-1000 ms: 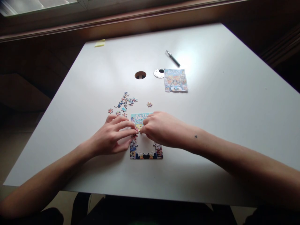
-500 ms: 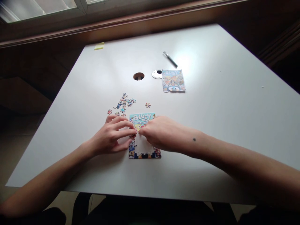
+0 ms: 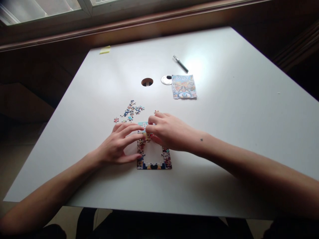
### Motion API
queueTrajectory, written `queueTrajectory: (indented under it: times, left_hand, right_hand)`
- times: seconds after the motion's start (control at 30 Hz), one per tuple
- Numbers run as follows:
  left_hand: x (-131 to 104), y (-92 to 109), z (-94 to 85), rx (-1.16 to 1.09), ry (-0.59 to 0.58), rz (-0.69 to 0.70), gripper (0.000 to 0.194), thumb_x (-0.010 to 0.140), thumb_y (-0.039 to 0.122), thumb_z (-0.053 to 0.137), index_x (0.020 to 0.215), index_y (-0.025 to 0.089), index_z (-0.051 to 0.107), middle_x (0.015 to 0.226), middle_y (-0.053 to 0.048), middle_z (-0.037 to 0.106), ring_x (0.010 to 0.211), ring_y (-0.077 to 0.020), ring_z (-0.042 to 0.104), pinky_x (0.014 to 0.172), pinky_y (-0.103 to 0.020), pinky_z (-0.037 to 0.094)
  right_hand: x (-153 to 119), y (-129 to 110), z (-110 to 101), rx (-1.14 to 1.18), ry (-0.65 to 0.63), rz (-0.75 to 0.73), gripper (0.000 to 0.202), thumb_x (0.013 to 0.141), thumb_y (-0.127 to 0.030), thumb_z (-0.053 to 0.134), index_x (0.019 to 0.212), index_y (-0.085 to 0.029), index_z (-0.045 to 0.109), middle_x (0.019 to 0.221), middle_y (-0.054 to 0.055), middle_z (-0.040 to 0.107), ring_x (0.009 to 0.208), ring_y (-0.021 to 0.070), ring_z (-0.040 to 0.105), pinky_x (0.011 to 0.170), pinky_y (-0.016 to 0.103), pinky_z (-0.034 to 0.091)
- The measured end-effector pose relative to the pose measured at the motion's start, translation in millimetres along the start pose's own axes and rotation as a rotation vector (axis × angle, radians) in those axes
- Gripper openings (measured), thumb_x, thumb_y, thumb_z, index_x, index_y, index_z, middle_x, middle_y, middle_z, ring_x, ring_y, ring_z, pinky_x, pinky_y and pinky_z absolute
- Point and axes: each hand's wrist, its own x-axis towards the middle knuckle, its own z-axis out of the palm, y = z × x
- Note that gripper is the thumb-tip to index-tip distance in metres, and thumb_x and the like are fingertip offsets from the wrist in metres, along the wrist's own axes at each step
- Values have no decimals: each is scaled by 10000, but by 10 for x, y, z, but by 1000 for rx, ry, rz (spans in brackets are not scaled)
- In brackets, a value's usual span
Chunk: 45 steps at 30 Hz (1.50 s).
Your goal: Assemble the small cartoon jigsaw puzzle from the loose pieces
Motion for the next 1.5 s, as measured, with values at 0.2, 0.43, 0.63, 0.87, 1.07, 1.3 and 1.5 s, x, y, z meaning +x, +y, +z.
queueTrajectory:
  times: [0.2,0.43,0.63,0.87,1.07,1.3,1.5]
  left_hand:
    - [-6,-5,-16,20,-53,6,473,895,563,600,1243,242,601,1454,-112,547,1332,-308,484,1119,-485,266]
    - [2,18,-22,15,-42,8,472,902,575,595,1244,250,608,1428,-101,569,1310,-295,507,1119,-489,275]
    - [-11,-111,-70,67,187,-116,123,915,332,635,988,249,689,1196,-39,702,1145,-236,599,1029,-428,375]
    - [-101,-511,-292,271,239,-495,187,869,268,624,1019,230,727,1095,-58,715,1038,-275,611,907,-443,398]
    - [-103,-523,-326,210,154,-521,141,886,250,591,940,238,721,1071,-40,720,980,-247,634,917,-434,357]
    - [-74,-500,-344,34,178,-535,110,864,212,598,936,199,681,970,-37,727,927,-223,648,933,-425,417]
    - [-11,-349,-359,-815,323,-703,252,842,305,724,1035,145,702,870,-68,744,788,-192,710,756,-339,588]
  right_hand:
    - [7,32,30,85,32,-1,154,942,-238,572,996,-192,708,995,106,665,850,209,572,794,365,487]
    - [10,492,68,108,253,180,261,981,-222,499,1096,-191,731,1058,117,697,932,239,611,821,401,492]
    - [11,621,183,194,264,193,257,983,-254,509,978,-189,757,982,113,674,869,215,612,784,374,511]
    - [8,622,224,231,267,227,228,978,-255,502,1035,-154,700,1039,131,653,922,228,612,851,412,518]
    - [-4,637,268,242,267,252,300,986,-263,486,1179,-151,686,1040,139,635,899,231,611,831,421,523]
    - [-2,644,263,282,264,277,254,972,-282,507,1077,-153,699,1047,131,613,893,226,616,844,411,525]
    - [-21,678,291,297,252,289,209,966,-300,519,1063,-173,654,1079,122,598,868,208,616,829,396,526]
